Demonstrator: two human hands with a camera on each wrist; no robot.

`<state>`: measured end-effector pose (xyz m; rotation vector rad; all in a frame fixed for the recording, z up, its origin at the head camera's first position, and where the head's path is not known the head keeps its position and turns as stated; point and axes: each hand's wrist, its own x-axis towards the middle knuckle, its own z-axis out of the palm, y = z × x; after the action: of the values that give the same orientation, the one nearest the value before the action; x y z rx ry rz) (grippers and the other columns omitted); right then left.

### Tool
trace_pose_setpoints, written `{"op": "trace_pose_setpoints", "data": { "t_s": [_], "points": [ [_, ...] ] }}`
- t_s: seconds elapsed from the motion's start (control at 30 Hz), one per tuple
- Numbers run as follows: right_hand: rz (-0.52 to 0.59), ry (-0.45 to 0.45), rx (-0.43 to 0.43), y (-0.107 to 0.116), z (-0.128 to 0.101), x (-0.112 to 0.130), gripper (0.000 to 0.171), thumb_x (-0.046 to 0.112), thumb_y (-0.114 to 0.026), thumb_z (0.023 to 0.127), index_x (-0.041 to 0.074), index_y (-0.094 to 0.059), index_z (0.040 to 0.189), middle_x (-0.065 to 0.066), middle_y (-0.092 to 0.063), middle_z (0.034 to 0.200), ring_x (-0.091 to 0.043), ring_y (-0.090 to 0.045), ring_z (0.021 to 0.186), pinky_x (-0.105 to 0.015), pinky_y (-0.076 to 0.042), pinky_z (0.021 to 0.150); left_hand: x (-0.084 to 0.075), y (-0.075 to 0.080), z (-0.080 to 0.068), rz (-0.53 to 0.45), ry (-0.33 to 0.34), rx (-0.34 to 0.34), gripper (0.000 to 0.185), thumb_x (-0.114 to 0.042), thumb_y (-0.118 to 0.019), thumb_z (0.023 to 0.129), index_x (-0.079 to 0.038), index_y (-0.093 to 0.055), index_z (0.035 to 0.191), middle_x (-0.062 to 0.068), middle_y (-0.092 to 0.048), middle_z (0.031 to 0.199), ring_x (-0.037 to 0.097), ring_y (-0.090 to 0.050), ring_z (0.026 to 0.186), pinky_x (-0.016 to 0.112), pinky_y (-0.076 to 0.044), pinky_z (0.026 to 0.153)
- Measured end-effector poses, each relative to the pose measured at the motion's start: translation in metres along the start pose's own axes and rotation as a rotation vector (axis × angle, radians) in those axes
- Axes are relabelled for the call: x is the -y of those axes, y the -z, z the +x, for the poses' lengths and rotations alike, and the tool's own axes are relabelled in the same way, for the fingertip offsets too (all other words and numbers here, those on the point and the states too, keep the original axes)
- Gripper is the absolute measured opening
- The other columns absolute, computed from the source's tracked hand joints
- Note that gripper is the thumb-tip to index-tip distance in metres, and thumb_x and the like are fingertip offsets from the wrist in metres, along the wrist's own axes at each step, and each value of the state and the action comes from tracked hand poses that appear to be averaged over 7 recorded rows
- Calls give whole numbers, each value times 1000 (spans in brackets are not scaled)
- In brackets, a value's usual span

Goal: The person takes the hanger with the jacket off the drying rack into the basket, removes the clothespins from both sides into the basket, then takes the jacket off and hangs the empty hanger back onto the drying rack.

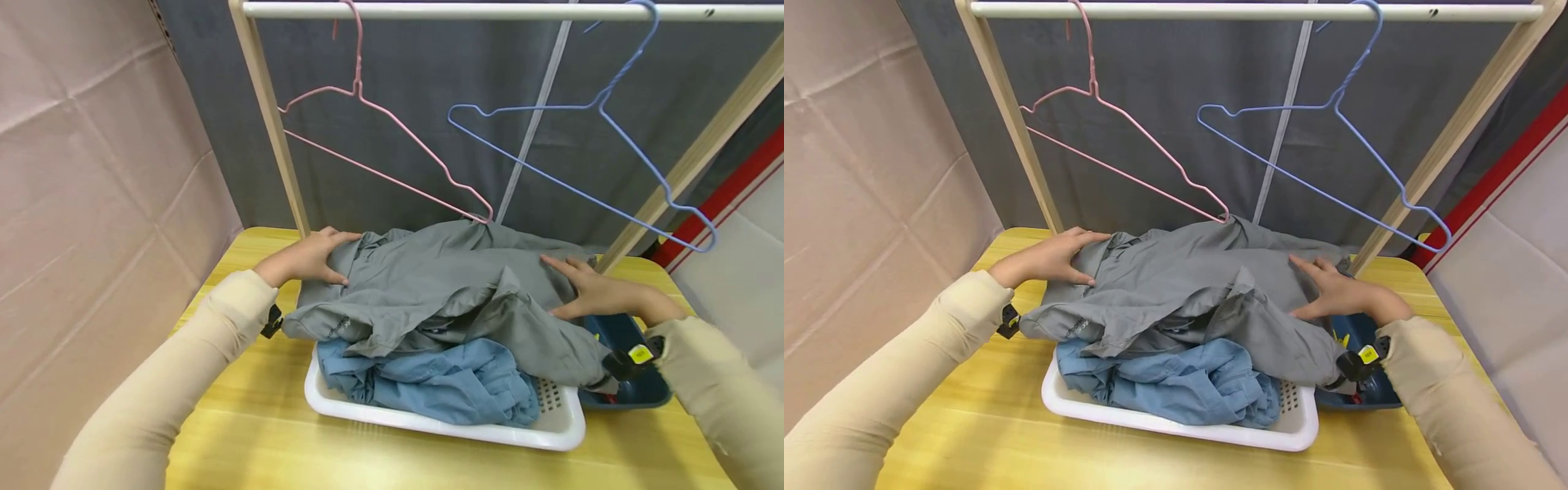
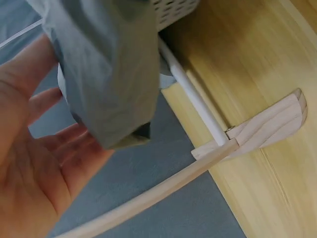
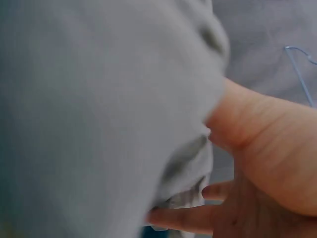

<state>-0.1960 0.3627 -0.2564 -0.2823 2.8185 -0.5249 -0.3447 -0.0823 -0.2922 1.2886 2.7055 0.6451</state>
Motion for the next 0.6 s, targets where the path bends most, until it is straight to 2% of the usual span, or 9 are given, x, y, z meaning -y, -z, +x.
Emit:
{"op": "trace_pose_setpoints", "data": {
  "t_s": [0.1, 0.2, 0.27, 0.33, 0.43, 0.53, 0.57, 0.6],
  "points": [
    [28, 13, 30, -3, 4, -3, 105, 27, -73, 77, 4, 4, 146, -38, 1, 139, -59, -6, 123, -71, -24, 86, 0, -3, 12, 64, -38, 58, 89, -18, -79, 73, -6, -28, 144, 24, -39, 133, 35, -44, 113, 46, -37, 91],
    [48, 68, 40, -4, 10, -4, 105, 22, -74, 77, 1, 2, 146, -35, -2, 142, -55, -11, 125, -67, -25, 89, -2, -5, 24, 115, -78, 90, 89, -16, -80, 71, -2, -29, 143, 21, -42, 135, 35, -42, 120, 46, -32, 97],
    [36, 105, 31, -3, 14, -3, 99, 21, -75, 76, -2, -7, 144, -35, -15, 141, -50, -29, 119, -61, -33, 88, -3, -7, 33, 163, -84, 104, 84, -16, -80, 71, -1, -34, 140, 20, -45, 133, 34, -44, 119, 46, -31, 99],
    [9, 131, 3, -1, 18, -2, 90, 21, -76, 76, -4, -20, 141, -33, -30, 134, -45, -43, 109, -55, -40, 84, -5, -8, 41, 219, -53, 116, 75, -18, -78, 73, -3, -42, 136, 18, -50, 129, 33, -48, 116, 45, -36, 95],
    [-61, 149, -72, 2, 26, 0, 66, 19, -76, 75, -4, -42, 127, -27, -52, 115, -34, -56, 88, -41, -47, 69, -7, -10, 52, 305, -28, 99, 46, -15, -76, 76, -6, -61, 118, 13, -62, 111, 29, -58, 98, 42, -44, 83],
    [-102, 149, -135, 3, 34, 1, 34, 13, -76, 75, -1, -59, 100, -13, -60, 87, -23, -55, 71, -31, -44, 57, -7, -11, 61, 319, -23, 56, 10, -9, -74, 77, -7, -67, 85, 5, -62, 80, 19, -55, 72, 33, -44, 64],
    [-115, 144, -153, 3, 36, 1, 24, 11, -75, 75, 1, -60, 91, -7, -57, 76, -18, -51, 64, -28, -40, 53, -7, -12, 63, 310, -29, 37, 10, -7, -73, 77, -8, -64, 73, 2, -57, 70, 16, -50, 63, 31, -41, 59],
    [-129, 142, -170, 4, 37, 1, 18, 9, -76, 74, 3, -61, 82, -2, -53, 68, -15, -47, 58, -27, -37, 51, -7, -11, 66, 295, -41, 15, 19, -3, -72, 77, -9, -59, 65, 1, -51, 62, 15, -44, 58, 29, -37, 55]
  ]
}}
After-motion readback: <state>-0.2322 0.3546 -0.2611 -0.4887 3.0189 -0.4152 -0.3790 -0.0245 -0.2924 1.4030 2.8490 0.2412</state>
